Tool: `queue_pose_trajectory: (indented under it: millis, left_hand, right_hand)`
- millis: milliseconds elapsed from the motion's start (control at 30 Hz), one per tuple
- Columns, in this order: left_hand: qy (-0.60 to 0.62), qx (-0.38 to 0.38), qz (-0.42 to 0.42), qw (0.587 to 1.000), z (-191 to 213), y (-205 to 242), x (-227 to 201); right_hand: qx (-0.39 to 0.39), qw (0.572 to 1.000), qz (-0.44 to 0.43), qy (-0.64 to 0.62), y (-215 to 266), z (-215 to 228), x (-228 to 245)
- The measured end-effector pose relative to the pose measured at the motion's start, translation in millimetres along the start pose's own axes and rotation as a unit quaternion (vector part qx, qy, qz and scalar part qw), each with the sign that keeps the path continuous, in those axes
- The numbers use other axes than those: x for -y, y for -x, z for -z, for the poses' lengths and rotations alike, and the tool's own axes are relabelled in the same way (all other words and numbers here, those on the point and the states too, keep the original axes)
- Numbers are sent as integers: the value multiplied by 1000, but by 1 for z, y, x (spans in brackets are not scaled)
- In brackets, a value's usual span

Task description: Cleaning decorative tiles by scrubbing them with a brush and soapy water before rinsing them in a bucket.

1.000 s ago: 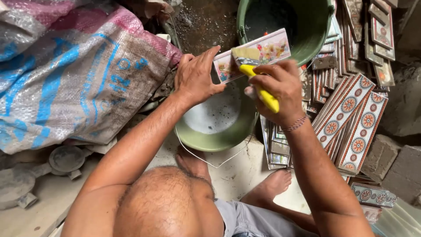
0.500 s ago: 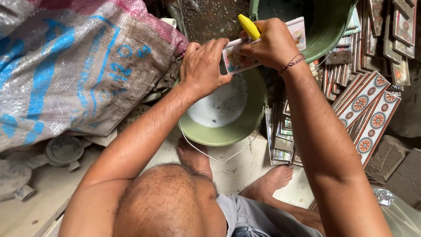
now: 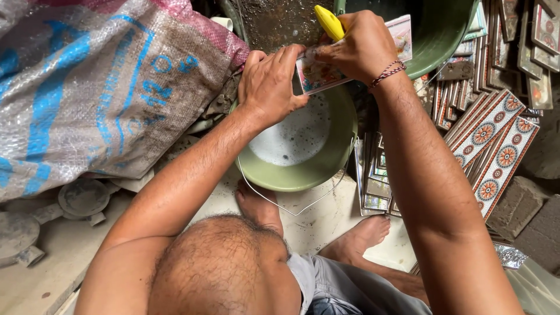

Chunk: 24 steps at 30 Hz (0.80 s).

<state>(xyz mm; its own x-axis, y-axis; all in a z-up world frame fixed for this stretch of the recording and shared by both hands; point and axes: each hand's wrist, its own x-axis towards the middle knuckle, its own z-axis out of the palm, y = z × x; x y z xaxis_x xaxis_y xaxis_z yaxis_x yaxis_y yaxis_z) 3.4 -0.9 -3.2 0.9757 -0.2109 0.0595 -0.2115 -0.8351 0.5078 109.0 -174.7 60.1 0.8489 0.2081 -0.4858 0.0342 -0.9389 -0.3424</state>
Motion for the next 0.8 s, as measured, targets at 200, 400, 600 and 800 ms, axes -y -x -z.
queue_pose_trajectory:
  millis: [200,400,600,800]
  left_hand:
    - [5,12,9,1000,2,-1,-2]
    - [14,9,6,1000,-2,-1,-1]
    - [10,16,10,1000,-1,0,0]
    - [11,17,6,1000,0,0,0]
  right_hand:
    - [-7,1000,6,-1,5,0,-2]
    - [16,999,7,-41,2,3,-7]
    - [15,999,1,-30,1,2,-5]
    - [16,998,45,-34,-4,2,-10]
